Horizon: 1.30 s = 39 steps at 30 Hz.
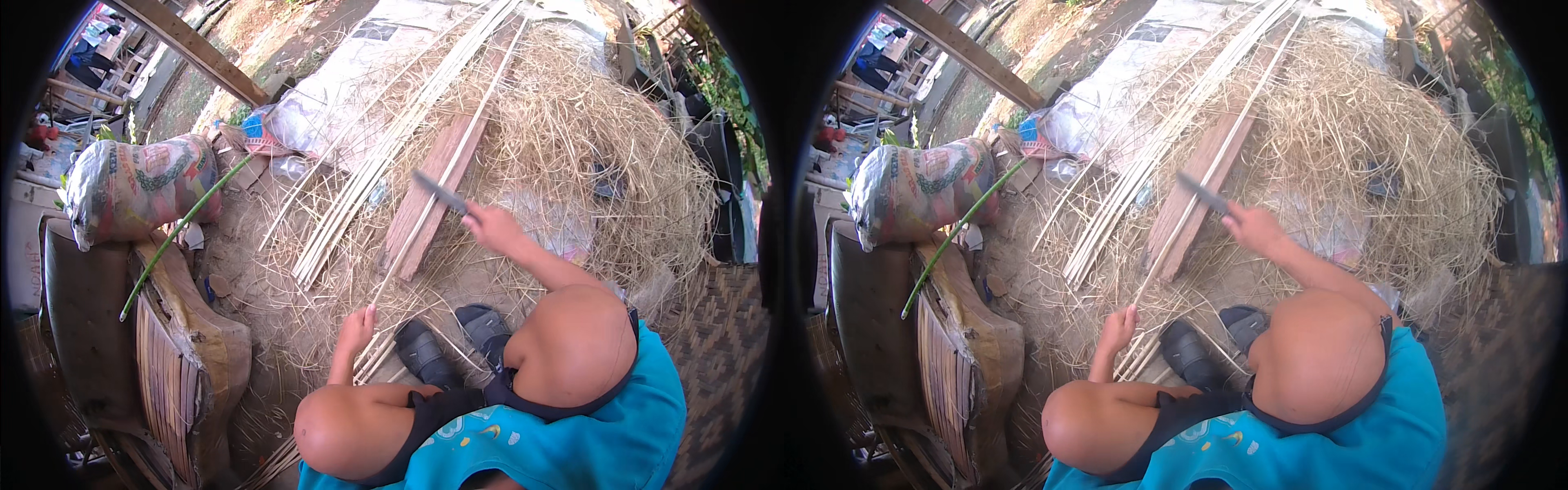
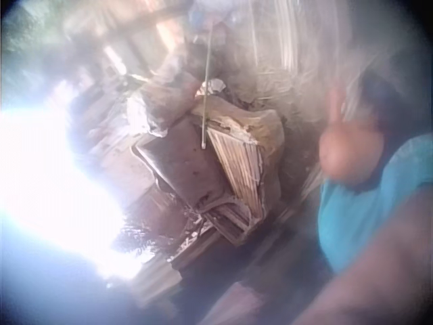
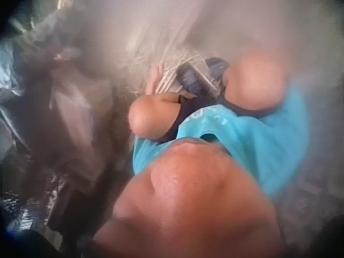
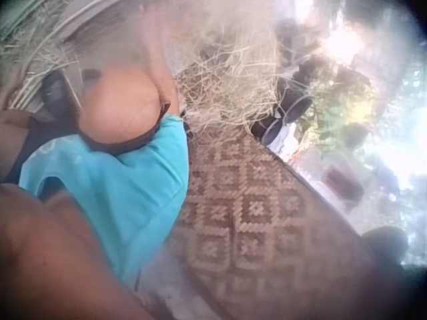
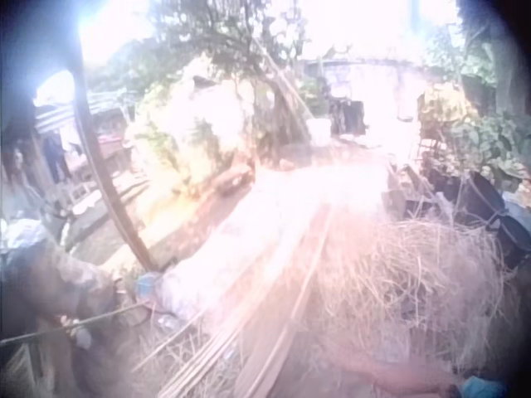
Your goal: The person sits on the ground and uses a knife to split long bamboo sticks into thinner strips. The person repeatedly positions the bamboo on a wooden board and slices it lengthwise, then sets the finished strips aside.
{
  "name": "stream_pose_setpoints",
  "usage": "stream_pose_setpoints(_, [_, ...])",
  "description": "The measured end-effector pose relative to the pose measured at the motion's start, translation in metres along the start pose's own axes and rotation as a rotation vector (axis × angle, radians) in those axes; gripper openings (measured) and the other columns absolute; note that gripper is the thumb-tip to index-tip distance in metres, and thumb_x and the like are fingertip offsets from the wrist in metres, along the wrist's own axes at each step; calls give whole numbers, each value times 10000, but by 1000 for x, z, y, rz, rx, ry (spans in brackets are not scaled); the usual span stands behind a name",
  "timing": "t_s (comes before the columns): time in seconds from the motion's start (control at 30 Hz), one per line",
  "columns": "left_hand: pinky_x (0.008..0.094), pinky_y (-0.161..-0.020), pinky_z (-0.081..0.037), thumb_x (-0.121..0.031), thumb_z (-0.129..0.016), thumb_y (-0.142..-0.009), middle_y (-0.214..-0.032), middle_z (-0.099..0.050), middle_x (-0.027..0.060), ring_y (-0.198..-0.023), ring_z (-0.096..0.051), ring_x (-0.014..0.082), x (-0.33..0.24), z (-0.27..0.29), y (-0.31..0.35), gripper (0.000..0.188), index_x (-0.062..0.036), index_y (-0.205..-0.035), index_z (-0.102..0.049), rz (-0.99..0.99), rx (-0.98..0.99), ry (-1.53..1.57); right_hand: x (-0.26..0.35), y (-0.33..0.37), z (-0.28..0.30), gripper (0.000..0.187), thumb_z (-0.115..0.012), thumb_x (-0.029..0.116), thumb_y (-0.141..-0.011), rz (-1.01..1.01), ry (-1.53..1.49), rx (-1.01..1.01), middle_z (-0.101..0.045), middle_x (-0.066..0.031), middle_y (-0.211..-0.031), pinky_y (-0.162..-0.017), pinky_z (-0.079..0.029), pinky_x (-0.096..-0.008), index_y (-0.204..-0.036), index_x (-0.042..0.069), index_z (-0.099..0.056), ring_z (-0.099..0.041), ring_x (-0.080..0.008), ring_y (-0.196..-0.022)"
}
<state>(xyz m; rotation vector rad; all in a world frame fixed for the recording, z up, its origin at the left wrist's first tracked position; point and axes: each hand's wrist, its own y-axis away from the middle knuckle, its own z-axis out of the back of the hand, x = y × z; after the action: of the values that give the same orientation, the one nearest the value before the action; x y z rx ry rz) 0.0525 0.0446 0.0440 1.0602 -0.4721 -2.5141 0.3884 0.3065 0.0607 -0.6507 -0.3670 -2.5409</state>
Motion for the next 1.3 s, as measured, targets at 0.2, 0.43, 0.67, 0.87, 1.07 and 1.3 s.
stream_pose_setpoints(0.2, [437, -633, -472, -405, -457, -1070, -661, -623, 175, -632, -622, 301, 44, -18, 38, 504, -11, -855, -688, 33, -83, 90, -28, 5, -17, 499, -516, 469, -1029, 107, 121, 33, -669, -220, -915, -731, -571, -525, -1415, 153, -508, -691, -449, -811])
stream_pose_setpoints(0.43, [378, -605, -486, -374, -523, -1056, -649, -639, 103, -585, -611, 170, 15, -7, -28, 430, 0, -940, -702, 42, 28, 351, 43, 29, -35, 475, -504, 453, -1038, 222, 25, 67, -662, -225, -830, -697, -572, -526, -1404, 152, -520, -704, -429, -802])
stream_pose_setpoints(0.67, [416, -652, -509, -320, -537, -1053, -708, -671, 146, -661, -668, 273, 16, -42, -11, 372, 5, -956, -689, -99, -116, 46, -101, -26, 46, 373, -451, 400, -1068, -346, 125, -116, -702, -196, -860, -724, -583, -503, -1315, 145, -564, -708, -398, -768])
stream_pose_setpoints(0.87, [298, -487, -412, -388, -547, -1060, -612, -578, 20, -522, -520, 128, -8, -15, -70, 427, -22, -880, -674, 201, 225, 568, -6, -1, -24, 431, -472, 453, -1053, 85, 111, 19, -698, -214, -865, -739, -576, -510, -1360, 164, -560, -712, -398, -843])
stream_pose_setpoints(1.07, [240, -466, -346, -387, -533, -1069, -625, -521, -38, -518, -432, 53, 12, -15, -55, 422, -57, -832, -649, 220, 202, 580, -83, -50, 29, 452, -508, 481, -1034, -154, 186, -126, -675, -182, -861, -682, -578, -515, -1378, 192, -548, -697, -398, -730])
stream_pose_setpoints(1.3, [275, -531, -393, -372, -530, -1071, -641, -549, -21, -578, -468, 71, 26, 10, -21, 431, -22, -854, -659, 105, 152, 485, -67, -19, 1, 505, -466, 488, -1055, 225, 255, 3, -677, -159, -837, -739, -592, -487, -1485, 223, -478, -700, -333, -787])
